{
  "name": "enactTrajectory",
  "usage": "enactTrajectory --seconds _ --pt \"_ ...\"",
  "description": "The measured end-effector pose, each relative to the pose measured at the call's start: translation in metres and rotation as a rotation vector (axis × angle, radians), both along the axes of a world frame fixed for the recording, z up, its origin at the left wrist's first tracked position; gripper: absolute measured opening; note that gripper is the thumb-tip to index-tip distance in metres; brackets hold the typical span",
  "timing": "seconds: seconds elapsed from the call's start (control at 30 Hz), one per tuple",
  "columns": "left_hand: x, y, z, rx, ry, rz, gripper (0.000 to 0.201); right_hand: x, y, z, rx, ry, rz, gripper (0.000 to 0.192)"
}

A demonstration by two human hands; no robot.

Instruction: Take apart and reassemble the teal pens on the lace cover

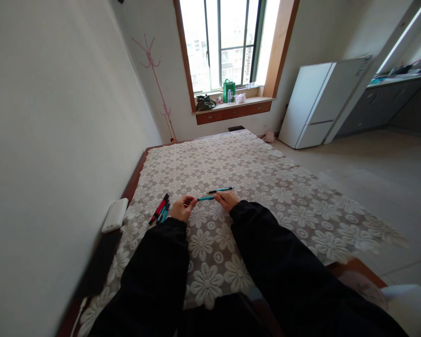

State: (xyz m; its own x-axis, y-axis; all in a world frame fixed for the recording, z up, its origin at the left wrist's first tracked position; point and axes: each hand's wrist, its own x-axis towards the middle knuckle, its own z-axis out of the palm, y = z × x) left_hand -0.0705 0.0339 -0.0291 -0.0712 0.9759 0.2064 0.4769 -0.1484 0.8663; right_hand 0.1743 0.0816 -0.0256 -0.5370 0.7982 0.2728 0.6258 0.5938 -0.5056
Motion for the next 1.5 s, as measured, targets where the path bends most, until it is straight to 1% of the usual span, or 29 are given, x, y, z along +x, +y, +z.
enactTrajectory --seconds 0.17,0.27,0.4,0.5,0.6,0.77,0.93,1.03,1.13,1.2,1.33,1.5 --pt "-0.003 -0.003 0.007 0.05 0.299 -0.036 0.021 -0.001 0.005 -0.008 -0.025 0.075 0.087 0.04" --pt "-0.003 -0.005 0.01 0.06 0.409 -0.053 0.02 -0.001 0.008 -0.012 -0.043 0.126 0.12 0.045" --pt "-0.002 -0.007 0.012 0.091 0.469 -0.082 0.022 -0.002 0.01 -0.015 -0.06 0.202 0.148 0.048" --pt "0.0 -0.009 0.014 0.082 0.513 -0.083 0.022 -0.003 0.01 -0.016 -0.067 0.23 0.159 0.048" --pt "0.002 -0.011 0.017 0.082 0.564 -0.08 0.022 -0.003 0.009 -0.017 -0.062 0.222 0.158 0.046" --pt "0.003 -0.012 0.019 0.058 0.626 -0.085 0.03 -0.004 0.008 -0.018 -0.04 0.182 0.151 0.041" --pt "0.003 -0.01 0.015 0.034 0.605 -0.088 0.029 -0.003 0.007 -0.015 -0.015 0.158 0.135 0.037" --pt "0.002 -0.007 0.011 0.047 0.509 -0.09 0.023 -0.002 0.006 -0.013 -0.009 0.163 0.104 0.034" --pt "-0.001 -0.005 0.008 0.095 0.393 -0.119 0.018 -0.002 0.007 -0.013 -0.034 0.161 0.087 0.031" --pt "-0.002 -0.004 0.007 0.135 0.352 -0.137 0.016 -0.002 0.007 -0.013 -0.05 0.162 0.09 0.029" --pt "-0.003 -0.004 0.005 0.198 0.362 -0.181 0.016 -0.003 0.007 -0.015 -0.057 0.146 0.125 0.027" --pt "-0.003 -0.003 0.004 0.216 0.417 -0.193 0.016 -0.004 0.006 -0.013 -0.071 0.075 0.136 0.023"
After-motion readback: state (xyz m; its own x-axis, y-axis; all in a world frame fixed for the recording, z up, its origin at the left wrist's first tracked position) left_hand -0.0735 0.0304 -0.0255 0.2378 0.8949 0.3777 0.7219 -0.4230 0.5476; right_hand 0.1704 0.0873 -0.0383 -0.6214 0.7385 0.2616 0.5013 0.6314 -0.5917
